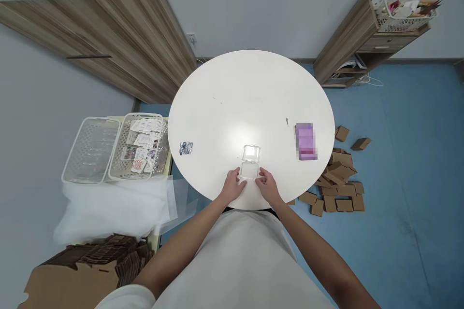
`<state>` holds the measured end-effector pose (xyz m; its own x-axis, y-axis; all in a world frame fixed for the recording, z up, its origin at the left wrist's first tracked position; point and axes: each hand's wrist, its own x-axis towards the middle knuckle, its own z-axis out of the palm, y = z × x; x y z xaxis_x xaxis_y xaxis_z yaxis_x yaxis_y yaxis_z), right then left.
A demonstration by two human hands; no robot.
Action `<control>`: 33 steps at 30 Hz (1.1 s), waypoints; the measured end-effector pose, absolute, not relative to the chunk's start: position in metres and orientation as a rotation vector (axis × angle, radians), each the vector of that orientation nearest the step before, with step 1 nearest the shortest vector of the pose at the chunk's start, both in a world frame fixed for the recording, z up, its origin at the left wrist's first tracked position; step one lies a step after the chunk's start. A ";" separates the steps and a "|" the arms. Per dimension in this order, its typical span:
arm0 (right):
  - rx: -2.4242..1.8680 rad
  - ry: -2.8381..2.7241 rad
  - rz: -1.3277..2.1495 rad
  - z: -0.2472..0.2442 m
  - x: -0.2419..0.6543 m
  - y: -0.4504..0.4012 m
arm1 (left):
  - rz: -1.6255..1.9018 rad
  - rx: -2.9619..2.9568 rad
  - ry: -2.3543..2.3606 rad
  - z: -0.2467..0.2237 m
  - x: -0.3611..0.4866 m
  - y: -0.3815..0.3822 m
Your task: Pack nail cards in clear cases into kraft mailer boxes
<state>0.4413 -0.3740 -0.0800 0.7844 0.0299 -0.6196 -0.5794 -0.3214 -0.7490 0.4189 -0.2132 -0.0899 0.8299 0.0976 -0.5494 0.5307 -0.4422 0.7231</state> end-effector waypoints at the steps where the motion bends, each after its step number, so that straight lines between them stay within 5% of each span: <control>1: -1.792 0.423 0.667 -0.079 0.441 -0.374 | -0.534 1.976 0.469 -0.090 0.417 -0.214; 33: -1.669 0.344 0.671 -0.087 0.456 -0.387 | -0.435 1.853 0.661 -0.095 0.408 -0.221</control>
<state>0.4559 -0.3873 -0.0870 0.7866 0.1389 -0.6016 -0.5694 -0.2135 -0.7938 0.4082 -0.2209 -0.0953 0.7795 0.2364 -0.5802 0.6263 -0.2758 0.7291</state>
